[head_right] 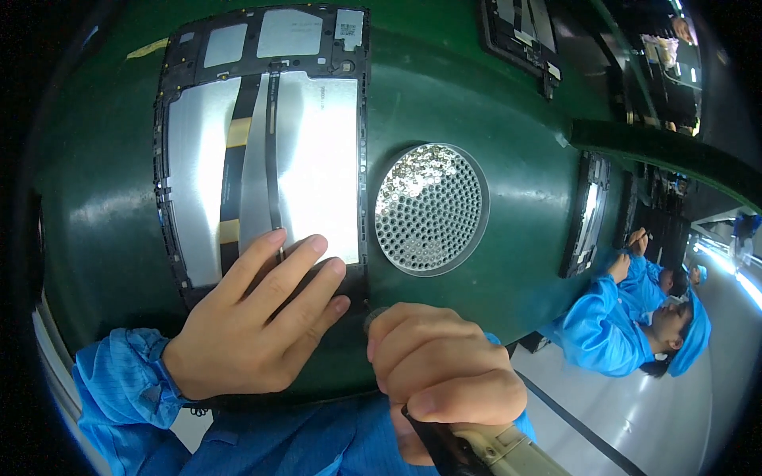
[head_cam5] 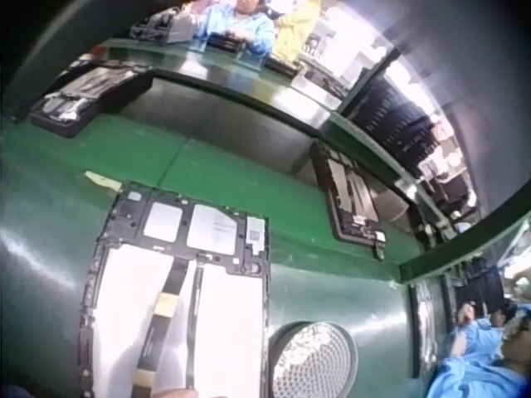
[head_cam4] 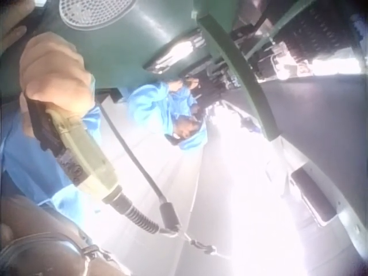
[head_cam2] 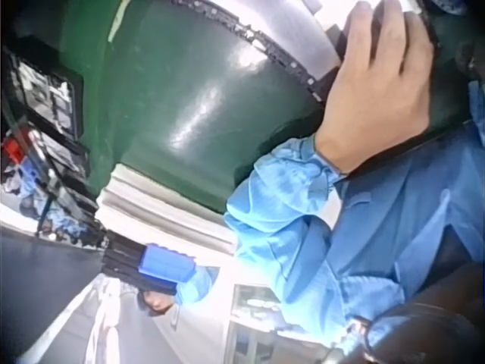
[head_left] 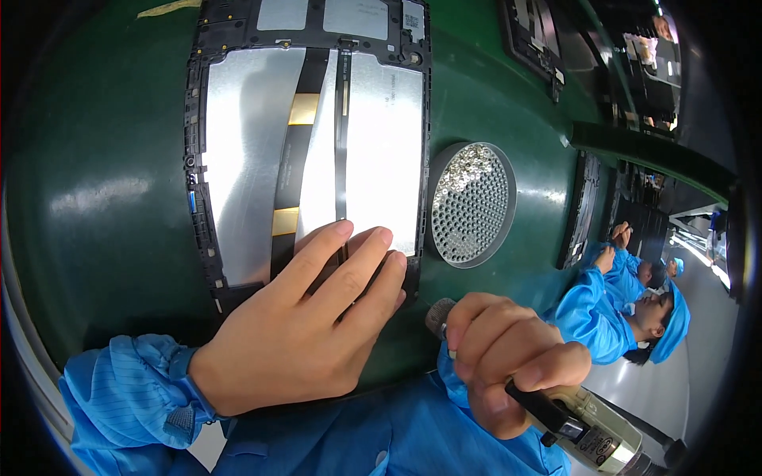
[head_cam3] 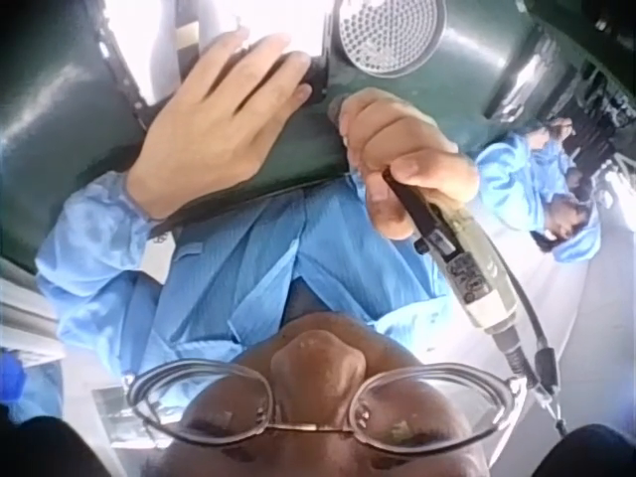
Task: The person takes tablet frames from a conveyor shelf, aligns internal components by hand, drives screws into the frames using an electric screwdriver, and places the assembled tablet frames back onto the shelf.
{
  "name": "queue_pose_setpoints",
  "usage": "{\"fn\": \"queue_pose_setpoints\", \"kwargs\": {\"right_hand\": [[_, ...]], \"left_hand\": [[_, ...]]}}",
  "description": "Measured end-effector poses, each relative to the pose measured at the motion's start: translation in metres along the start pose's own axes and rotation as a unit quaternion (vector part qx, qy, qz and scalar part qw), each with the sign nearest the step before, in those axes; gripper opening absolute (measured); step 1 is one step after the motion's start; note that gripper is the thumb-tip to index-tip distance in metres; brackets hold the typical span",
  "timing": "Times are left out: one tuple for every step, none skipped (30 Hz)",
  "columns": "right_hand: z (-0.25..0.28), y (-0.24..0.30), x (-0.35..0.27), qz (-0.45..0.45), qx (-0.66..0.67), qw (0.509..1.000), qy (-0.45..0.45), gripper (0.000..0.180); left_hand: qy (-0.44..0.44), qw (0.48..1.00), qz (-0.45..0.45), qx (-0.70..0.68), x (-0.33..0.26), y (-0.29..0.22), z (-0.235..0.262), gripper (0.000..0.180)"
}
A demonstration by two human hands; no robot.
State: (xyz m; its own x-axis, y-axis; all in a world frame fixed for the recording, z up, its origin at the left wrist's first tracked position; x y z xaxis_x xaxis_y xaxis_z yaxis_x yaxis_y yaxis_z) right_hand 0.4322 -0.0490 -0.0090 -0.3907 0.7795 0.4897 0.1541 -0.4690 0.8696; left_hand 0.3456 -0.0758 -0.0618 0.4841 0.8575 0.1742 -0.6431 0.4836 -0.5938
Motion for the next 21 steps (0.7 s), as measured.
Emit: {"fn": "queue_pose_setpoints", "kwargs": {"right_hand": [[-0.003, 0.0, 0.001, 0.002, -0.005, 1.0, -0.002, 0.029], [-0.006, 0.0, 0.003, 0.004, -0.011, 1.0, -0.004, 0.03], [-0.009, 0.002, 0.003, 0.006, -0.013, 1.0, -0.004, 0.03], [-0.006, 0.004, 0.001, 0.01, 0.013, 0.999, -0.039, 0.032], [0.0, 0.005, 0.0, 0.016, 0.035, 0.996, -0.074, 0.034], [0.001, 0.006, -0.001, 0.019, 0.029, 0.997, -0.075, 0.034], [0.018, 0.011, -0.005, 0.036, 0.007, 0.991, -0.131, 0.034], [0.034, 0.016, -0.01, 0.053, -0.015, 0.981, -0.187, 0.035], [0.04, 0.014, -0.009, 0.039, -0.022, 0.978, -0.205, 0.034], [0.039, 0.012, -0.007, 0.041, -0.026, 0.977, -0.208, 0.034], [0.037, 0.008, -0.005, 0.036, -0.026, 0.979, -0.198, 0.033], [0.035, 0.003, -0.003, 0.03, -0.025, 0.981, -0.188, 0.032], [0.032, 0.001, -0.002, 0.04, -0.012, 0.983, -0.177, 0.033], [0.032, -0.002, -0.002, 0.041, -0.014, 0.983, -0.179, 0.033], [0.03, -0.004, -0.001, 0.04, -0.003, 0.986, -0.165, 0.033], [0.027, -0.006, 0.0, 0.039, 0.009, 0.988, -0.149, 0.033], [0.023, -0.008, 0.002, 0.023, -0.003, 0.991, -0.132, 0.031], [0.023, -0.009, 0.002, 0.023, -0.002, 0.991, -0.132, 0.031], [0.022, -0.011, 0.001, 0.02, -0.004, 0.992, -0.128, 0.031], [0.021, -0.012, 0.001, 0.017, -0.006, 0.992, -0.124, 0.03], [0.02, -0.013, 0.001, 0.016, -0.004, 0.992, -0.122, 0.03]], "left_hand": [[-0.001, 1.0, 0.0, 0.001, -0.001, 0.001, 0.002, 0.019], [-0.001, 1.0, -0.002, 0.002, -0.002, 0.002, 0.005, 0.019], [0.01, 1.0, -0.005, 0.004, -0.004, 0.003, 0.006, 0.019], [0.022, 1.0, -0.009, 0.006, -0.005, 0.004, 0.007, 0.019], [0.019, 1.0, -0.014, 0.006, -0.006, 0.005, 0.01, 0.019], [0.025, 0.999, -0.027, 0.031, -0.008, 0.005, 0.009, 0.02], [0.03, 0.997, -0.033, 0.057, -0.011, 0.001, 0.008, 0.021], [0.027, 0.997, -0.034, 0.056, -0.012, -0.002, 0.009, 0.021], [0.029, 0.998, -0.018, 0.058, -0.011, -0.001, 0.01, 0.022], [0.035, 0.998, -0.008, 0.059, -0.012, 0.002, 0.011, 0.023], [0.035, 0.998, -0.014, 0.059, -0.013, 0.001, 0.012, 0.023], [0.037, 0.997, -0.011, 0.068, -0.014, 0.003, 0.013, 0.023], [0.038, 0.996, -0.007, 0.077, -0.015, 0.005, 0.013, 0.023], [0.039, 0.996, -0.01, 0.077, -0.015, 0.005, 0.013, 0.023], [0.04, 0.996, -0.01, 0.077, -0.016, 0.005, 0.013, 0.023], [0.04, 0.996, -0.009, 0.077, -0.015, 0.005, 0.012, 0.023], [0.04, 0.996, -0.008, 0.078, -0.015, 0.005, 0.012, 0.023], [0.041, 0.996, -0.012, 0.082, -0.014, 0.005, 0.011, 0.023], [0.04, 0.995, -0.015, 0.086, -0.015, 0.004, 0.011, 0.023], [0.04, 0.995, -0.013, 0.086, -0.015, 0.005, 0.011, 0.023], [0.038, 0.996, -0.013, 0.084, -0.015, 0.005, 0.011, 0.023]]}}
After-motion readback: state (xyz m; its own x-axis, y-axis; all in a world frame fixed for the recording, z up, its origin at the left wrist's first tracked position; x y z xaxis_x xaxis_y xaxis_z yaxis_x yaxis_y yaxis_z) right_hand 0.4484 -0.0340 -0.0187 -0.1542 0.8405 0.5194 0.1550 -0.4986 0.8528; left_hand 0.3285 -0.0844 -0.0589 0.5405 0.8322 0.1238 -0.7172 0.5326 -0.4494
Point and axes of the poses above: each hand's wrist, its own x-axis towards the middle knuckle, its own z-axis out of the back of the hand, y = z × x, the point moved 10 cm from there along x, towards the middle knuckle, and after that the axes turned 11 degrees about z, right-handed, at the moved point
